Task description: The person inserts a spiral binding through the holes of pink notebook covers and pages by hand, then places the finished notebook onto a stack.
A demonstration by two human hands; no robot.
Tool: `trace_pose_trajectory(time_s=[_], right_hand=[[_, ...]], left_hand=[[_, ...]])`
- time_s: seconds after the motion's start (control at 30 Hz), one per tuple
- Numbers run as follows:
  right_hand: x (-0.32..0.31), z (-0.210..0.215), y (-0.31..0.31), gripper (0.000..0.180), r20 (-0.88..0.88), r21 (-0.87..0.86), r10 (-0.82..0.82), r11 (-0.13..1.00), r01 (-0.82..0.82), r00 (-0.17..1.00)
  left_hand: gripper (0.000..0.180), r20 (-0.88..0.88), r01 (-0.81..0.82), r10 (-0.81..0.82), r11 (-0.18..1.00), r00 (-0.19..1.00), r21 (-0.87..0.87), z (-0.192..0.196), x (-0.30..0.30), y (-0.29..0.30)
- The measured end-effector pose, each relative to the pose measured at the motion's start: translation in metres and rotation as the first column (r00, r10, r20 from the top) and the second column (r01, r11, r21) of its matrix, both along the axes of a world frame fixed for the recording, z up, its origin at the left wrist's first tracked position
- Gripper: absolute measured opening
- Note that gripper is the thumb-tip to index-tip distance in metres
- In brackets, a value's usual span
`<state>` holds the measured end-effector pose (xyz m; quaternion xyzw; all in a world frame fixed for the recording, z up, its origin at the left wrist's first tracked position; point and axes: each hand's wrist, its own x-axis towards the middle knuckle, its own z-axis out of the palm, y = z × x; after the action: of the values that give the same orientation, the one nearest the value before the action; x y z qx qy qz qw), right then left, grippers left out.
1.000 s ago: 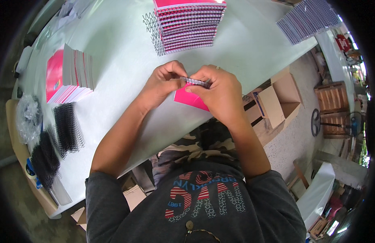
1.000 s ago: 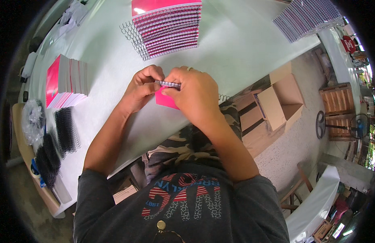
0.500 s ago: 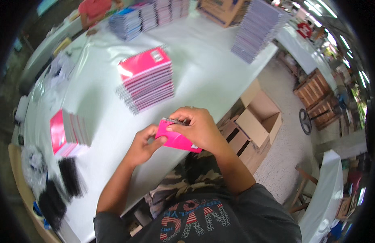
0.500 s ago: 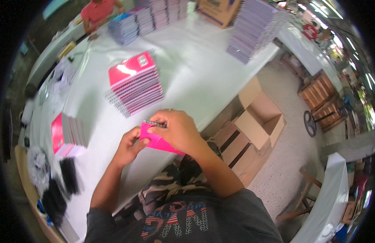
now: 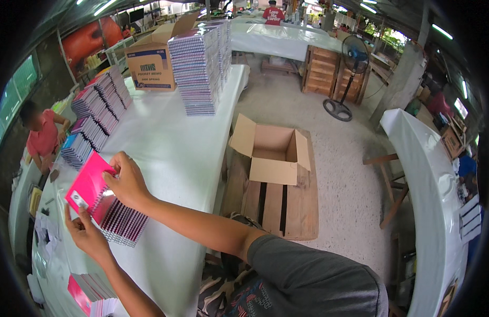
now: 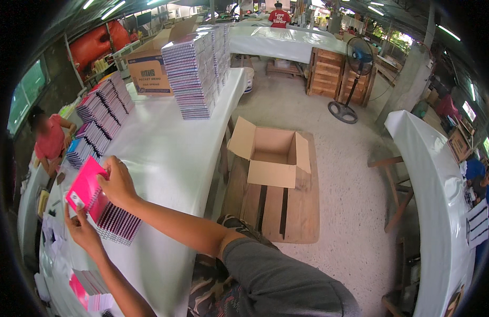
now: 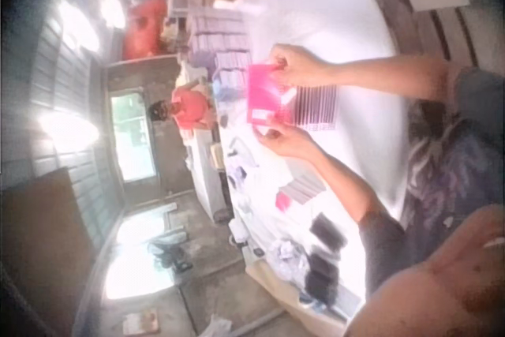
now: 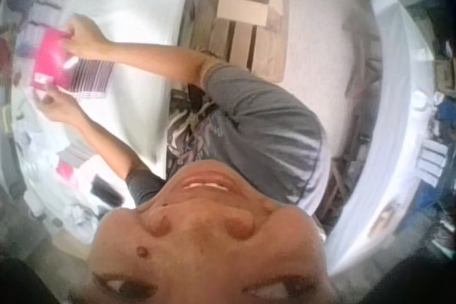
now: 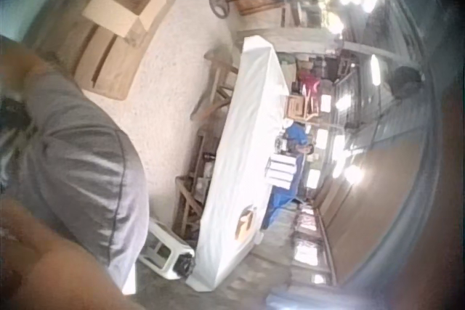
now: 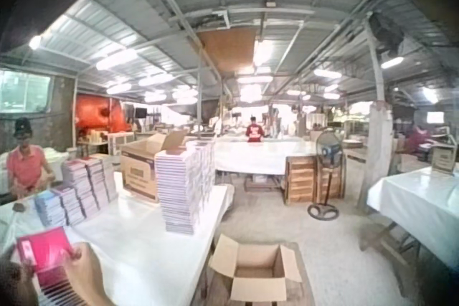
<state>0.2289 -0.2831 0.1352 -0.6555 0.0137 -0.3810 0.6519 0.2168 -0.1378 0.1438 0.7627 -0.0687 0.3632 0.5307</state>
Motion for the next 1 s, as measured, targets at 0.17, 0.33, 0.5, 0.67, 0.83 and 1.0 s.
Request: trace_pose_trajectory(time_s=[0.17, 0.33, 0.5, 0.67, 0.83, 1.0], right_hand=[[0.024, -0.058, 0.004, 0.027, -0.054, -0.381, -0.310, 0.885, 0.267, 0.949], [0.028, -0.065, 0.012, 0.034, 0.083, -0.136, -0.021, 0.990, 0.033, 0.996], [0.029, -0.068, 0.019, 0.038, -0.109, -0.105, 0.133, 0.984, -0.144, 0.985], [0.026, -0.063, 0.030, 0.042, -0.010, -0.039, -0.112, 0.993, 0.111, 0.994], [0.029, -0.060, 0.036, 0.038, -0.045, -0.074, -0.084, 0.994, 0.080, 0.996], [0.025, -0.055, 0.031, 0.034, -0.084, -0.076, -0.066, 0.995, 0.060, 0.994]], left_hand=[[0.031, -0.089, -0.197, 0.300, 0.794, 0.950, 0.574, -0.041, 0.005, 0.005], [0.032, 0.056, -0.257, 0.252, 0.926, 0.966, 0.277, -0.070, 0.016, 0.013], [0.029, -0.016, -0.184, 0.184, 0.983, 0.983, -0.006, -0.079, 0.023, 0.015], [0.030, 0.010, -0.210, 0.212, 0.971, 0.977, -0.118, -0.084, 0.028, 0.007], [0.033, 0.029, -0.194, 0.204, 0.959, 0.979, -0.208, -0.077, 0.028, 0.010], [0.032, -0.049, -0.228, 0.223, 0.951, 0.974, -0.210, -0.078, 0.027, 0.016]])
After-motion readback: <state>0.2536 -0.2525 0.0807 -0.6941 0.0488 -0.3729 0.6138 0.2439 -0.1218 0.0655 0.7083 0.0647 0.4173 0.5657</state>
